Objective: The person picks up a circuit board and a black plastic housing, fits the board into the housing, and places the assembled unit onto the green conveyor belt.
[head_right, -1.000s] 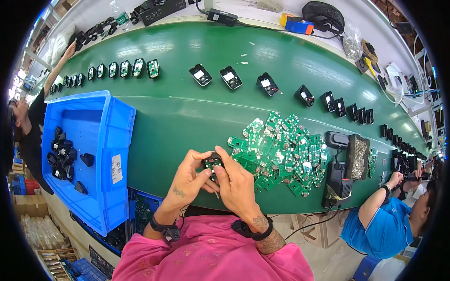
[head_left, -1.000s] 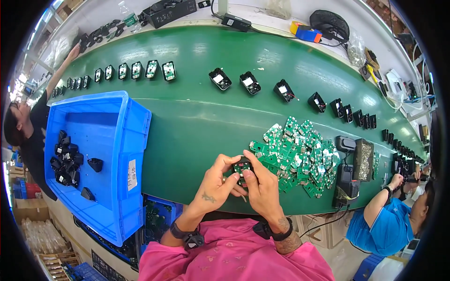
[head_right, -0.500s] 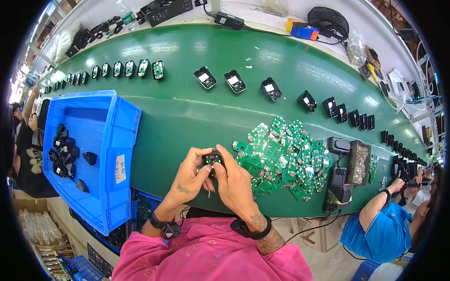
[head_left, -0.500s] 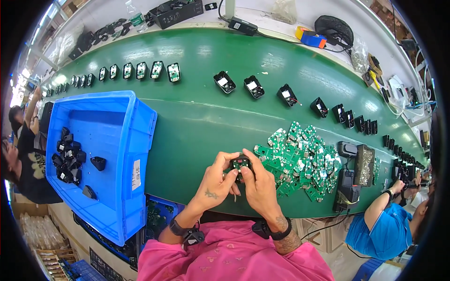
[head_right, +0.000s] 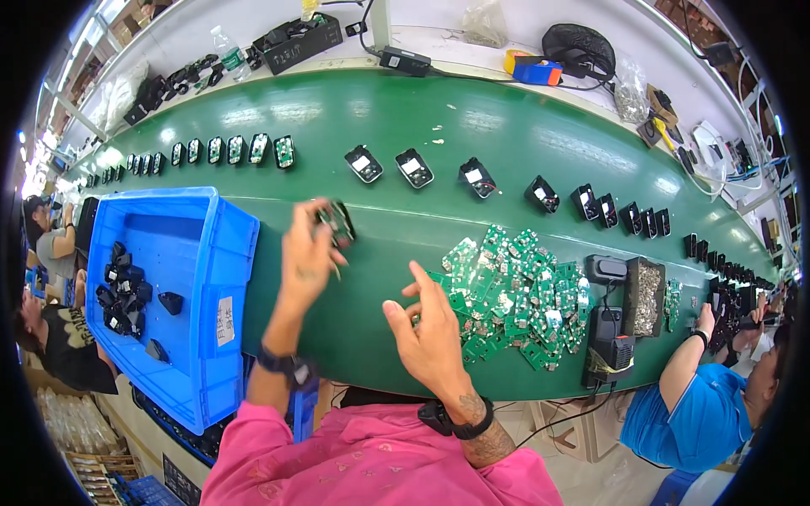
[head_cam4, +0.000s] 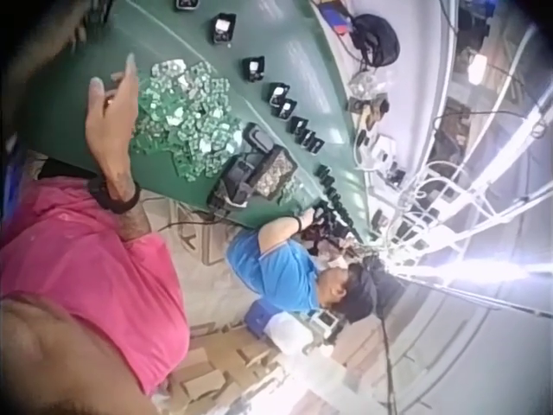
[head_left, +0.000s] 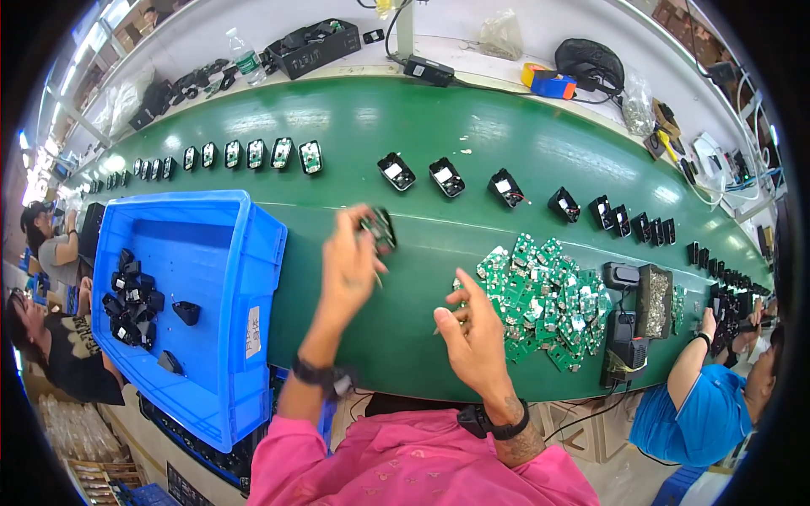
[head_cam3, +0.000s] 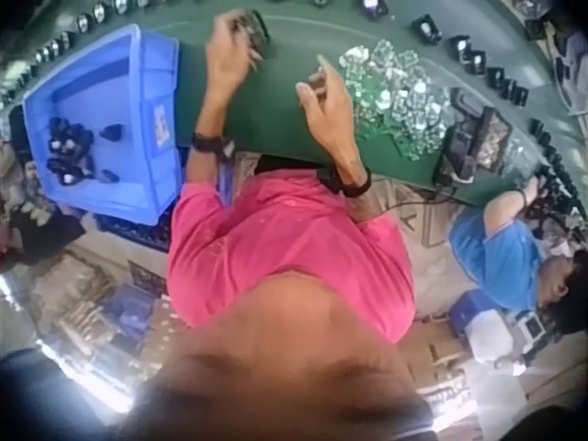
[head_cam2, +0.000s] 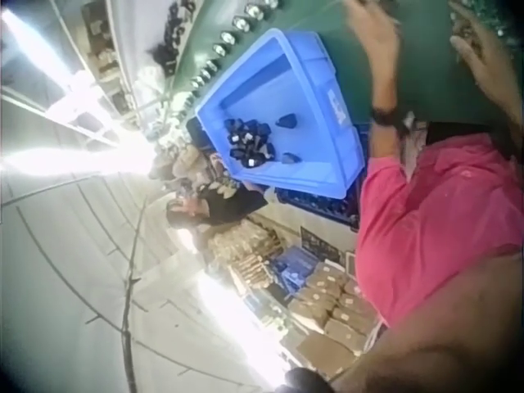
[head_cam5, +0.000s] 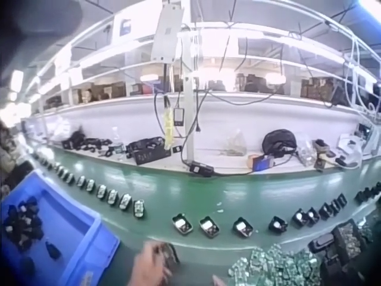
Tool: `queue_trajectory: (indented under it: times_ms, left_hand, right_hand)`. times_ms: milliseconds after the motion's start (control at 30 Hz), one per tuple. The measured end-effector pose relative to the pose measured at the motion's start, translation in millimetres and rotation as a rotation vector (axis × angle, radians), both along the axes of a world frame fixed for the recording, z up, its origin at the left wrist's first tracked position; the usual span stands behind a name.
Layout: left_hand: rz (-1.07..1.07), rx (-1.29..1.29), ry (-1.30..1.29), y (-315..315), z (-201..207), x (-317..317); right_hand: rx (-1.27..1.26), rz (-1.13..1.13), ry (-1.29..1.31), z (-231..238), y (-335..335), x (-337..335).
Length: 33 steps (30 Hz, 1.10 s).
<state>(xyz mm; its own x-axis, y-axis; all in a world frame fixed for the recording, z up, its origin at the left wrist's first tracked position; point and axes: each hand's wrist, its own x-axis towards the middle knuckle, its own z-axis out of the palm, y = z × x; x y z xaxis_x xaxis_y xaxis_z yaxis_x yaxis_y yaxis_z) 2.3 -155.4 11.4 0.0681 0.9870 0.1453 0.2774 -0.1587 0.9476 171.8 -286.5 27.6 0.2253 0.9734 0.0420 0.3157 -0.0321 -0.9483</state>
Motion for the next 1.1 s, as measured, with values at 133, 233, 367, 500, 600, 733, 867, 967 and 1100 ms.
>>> queue_trajectory:
  times_ms: [133,233,367,500,600,733,867,967,1100]
  left_hand:
    - [0.061,-0.035,0.028,107,-30,-30]
    - [0.155,-0.035,0.121,141,-45,-23]
    - [0.312,0.515,0.531,145,-44,-21]
    - [0.092,0.416,0.535,100,-24,28]
    - [0.139,0.407,0.653,103,-39,33]
    - [0.183,0.27,0.632,112,-42,34]
    - [0.187,0.336,0.642,87,-27,37]
    - [0.076,0.288,0.427,49,-16,35]
    - [-0.238,0.089,0.073,-2,-14,26]
  right_hand:
    - [0.019,0.052,-0.086,8,-12,18]
    - [0.045,0.035,-0.187,2,-18,34]
    - [0.098,-0.099,-0.539,-13,-14,63]
    - [-0.044,-0.169,-0.724,-11,0,76]
    - [-0.219,-0.136,-0.772,-7,17,63]
    - [-0.552,-0.067,-0.733,6,36,59]
    - [-0.222,-0.118,-0.672,-14,28,69]
    - [-0.043,-0.161,-0.632,-23,24,75]
    - [0.009,-0.169,-0.41,-25,21,81]
